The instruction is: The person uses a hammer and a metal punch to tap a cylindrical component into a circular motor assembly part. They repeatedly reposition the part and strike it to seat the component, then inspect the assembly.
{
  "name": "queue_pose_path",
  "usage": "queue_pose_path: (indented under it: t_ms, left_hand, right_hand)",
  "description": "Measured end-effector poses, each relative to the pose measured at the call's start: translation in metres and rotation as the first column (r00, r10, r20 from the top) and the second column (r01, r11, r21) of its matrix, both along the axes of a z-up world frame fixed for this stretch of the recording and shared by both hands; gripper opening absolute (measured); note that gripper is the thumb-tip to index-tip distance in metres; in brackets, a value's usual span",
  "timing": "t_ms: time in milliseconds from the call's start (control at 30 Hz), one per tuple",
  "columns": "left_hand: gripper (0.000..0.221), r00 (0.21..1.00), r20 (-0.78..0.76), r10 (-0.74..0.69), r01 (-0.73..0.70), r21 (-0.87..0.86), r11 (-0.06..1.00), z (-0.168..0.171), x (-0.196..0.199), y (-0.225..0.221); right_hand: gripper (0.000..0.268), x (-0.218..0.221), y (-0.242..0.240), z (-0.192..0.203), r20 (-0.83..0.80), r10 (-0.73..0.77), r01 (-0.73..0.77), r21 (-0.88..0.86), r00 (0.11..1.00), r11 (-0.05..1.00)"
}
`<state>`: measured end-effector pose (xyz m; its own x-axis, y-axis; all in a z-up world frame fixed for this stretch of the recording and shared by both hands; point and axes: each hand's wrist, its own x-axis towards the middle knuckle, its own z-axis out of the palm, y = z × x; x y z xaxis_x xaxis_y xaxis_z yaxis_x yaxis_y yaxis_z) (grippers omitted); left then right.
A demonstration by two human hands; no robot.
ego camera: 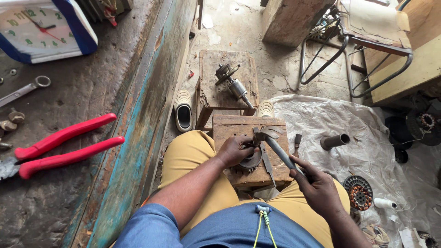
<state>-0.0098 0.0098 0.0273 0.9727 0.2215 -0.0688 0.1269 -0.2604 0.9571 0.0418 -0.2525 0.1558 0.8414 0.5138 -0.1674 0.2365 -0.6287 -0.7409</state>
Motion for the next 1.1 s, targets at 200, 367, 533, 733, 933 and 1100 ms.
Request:
queue_pose_path:
  t_ms: [200, 367, 533, 733, 933, 1100]
  left_hand:
    - [0.033, 0.990, 0.138, 0.016, -0.022, 0.044, 0.999, 0.001, -0.003, 0.000]
    - [0.034, 0.996, 0.091, -0.015, 0.014, 0.007, 1.000, 0.007, -0.003, -0.001]
    - [0.031, 0.985, 0.169, -0.036, 0.020, 0.097, 0.995, 0.007, -0.003, -0.003]
    - [0.035, 0.982, 0.184, -0.045, 0.023, 0.118, 0.993, 0.002, -0.003, -0.004]
    - [0.035, 0.975, 0.220, -0.045, 0.018, 0.125, 0.992, -0.004, 0.000, -0.003]
    - [0.032, 0.973, 0.225, -0.047, 0.027, 0.091, 0.995, -0.004, -0.002, -0.004]
  right_hand:
    - [0.046, -0.002, -0.006, -0.003, 0.008, 0.002, -0.002, -0.023, 1.000, 1.000]
    - [0.045, -0.004, -0.010, -0.008, 0.025, -0.013, 0.013, 0.017, 1.000, 1.000]
    - [0.046, -0.004, -0.015, -0.015, -0.028, -0.051, 0.052, 0.030, 0.998, 0.998]
    - [0.048, -0.001, -0.023, -0.020, -0.110, -0.038, 0.053, 0.137, 0.993, 0.989]
    - [0.048, 0.001, -0.026, -0.027, -0.167, -0.088, 0.121, 0.204, 0.982, 0.971]
    - [0.047, 0.008, -0.031, -0.034, -0.126, -0.097, 0.115, 0.146, 0.987, 0.983]
